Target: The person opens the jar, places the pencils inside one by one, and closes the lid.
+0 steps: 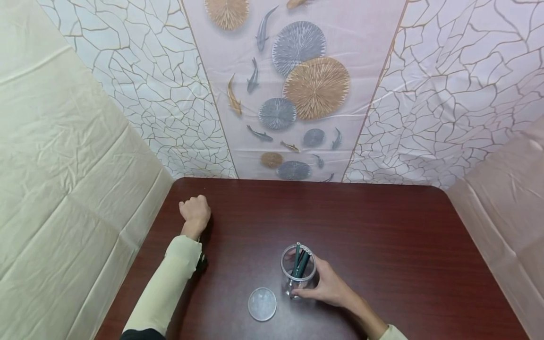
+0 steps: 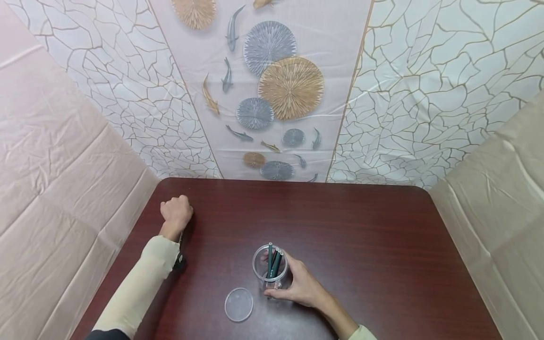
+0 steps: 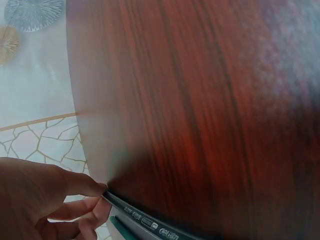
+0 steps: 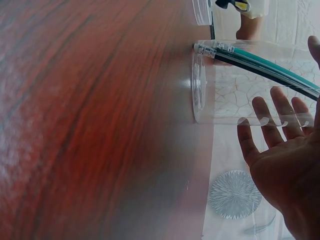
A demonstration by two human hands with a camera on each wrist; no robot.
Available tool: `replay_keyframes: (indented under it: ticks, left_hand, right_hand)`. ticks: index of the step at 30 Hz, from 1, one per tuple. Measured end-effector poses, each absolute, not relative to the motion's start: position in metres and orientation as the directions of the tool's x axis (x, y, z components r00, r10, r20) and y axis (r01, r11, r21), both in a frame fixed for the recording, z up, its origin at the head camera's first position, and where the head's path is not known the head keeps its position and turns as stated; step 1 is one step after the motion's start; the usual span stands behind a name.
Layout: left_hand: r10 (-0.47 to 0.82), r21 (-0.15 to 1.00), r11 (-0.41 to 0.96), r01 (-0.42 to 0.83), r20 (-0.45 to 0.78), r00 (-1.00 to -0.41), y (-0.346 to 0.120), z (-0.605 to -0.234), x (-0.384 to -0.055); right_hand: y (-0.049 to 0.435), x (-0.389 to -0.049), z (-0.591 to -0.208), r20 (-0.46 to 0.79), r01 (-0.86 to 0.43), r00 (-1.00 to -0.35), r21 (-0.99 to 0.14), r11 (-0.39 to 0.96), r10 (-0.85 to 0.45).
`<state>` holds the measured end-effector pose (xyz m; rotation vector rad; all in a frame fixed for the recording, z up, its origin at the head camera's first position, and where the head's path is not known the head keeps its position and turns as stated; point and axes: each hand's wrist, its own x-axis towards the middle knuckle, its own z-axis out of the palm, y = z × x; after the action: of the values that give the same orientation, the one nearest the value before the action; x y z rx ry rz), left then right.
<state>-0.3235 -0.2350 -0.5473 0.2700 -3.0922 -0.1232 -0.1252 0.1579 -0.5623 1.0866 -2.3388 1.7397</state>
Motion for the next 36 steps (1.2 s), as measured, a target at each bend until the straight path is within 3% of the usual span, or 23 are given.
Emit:
replay_keyframes:
  ticks: [7,13,23,36]
  left_hand:
    - [-0.128,0.173,0.979,-0.104,0.138,-0.982,-0.234,-0.532,-0.319]
    - [-0.094,0.324,0.946,0.005,0.29,-0.952,-0.221,-0.495,-0.318]
    - [-0.072,0.503,0.852,0.145,0.386,-0.92,-0.176,-0.433,-0.302]
    - [-0.003,0.638,0.613,0.465,0.591,-0.807,-0.129,-0.36,-0.252]
  right_hand:
    - [0.158,-0.126,-0.562,0.421,-0.549,-0.749,-0.826,0.125,-0.512]
    - [0.158,-0.124,-0.557,0.422,-0.546,-0.749,-0.83,0.114,-0.512]
    - [0.158,-0.124,-0.556,0.417,-0.528,-0.749,-0.845,0.085,-0.514]
    - [0.157,-0.124,-0.559,0.416,-0.542,-0.756,-0.831,0.126,-0.506]
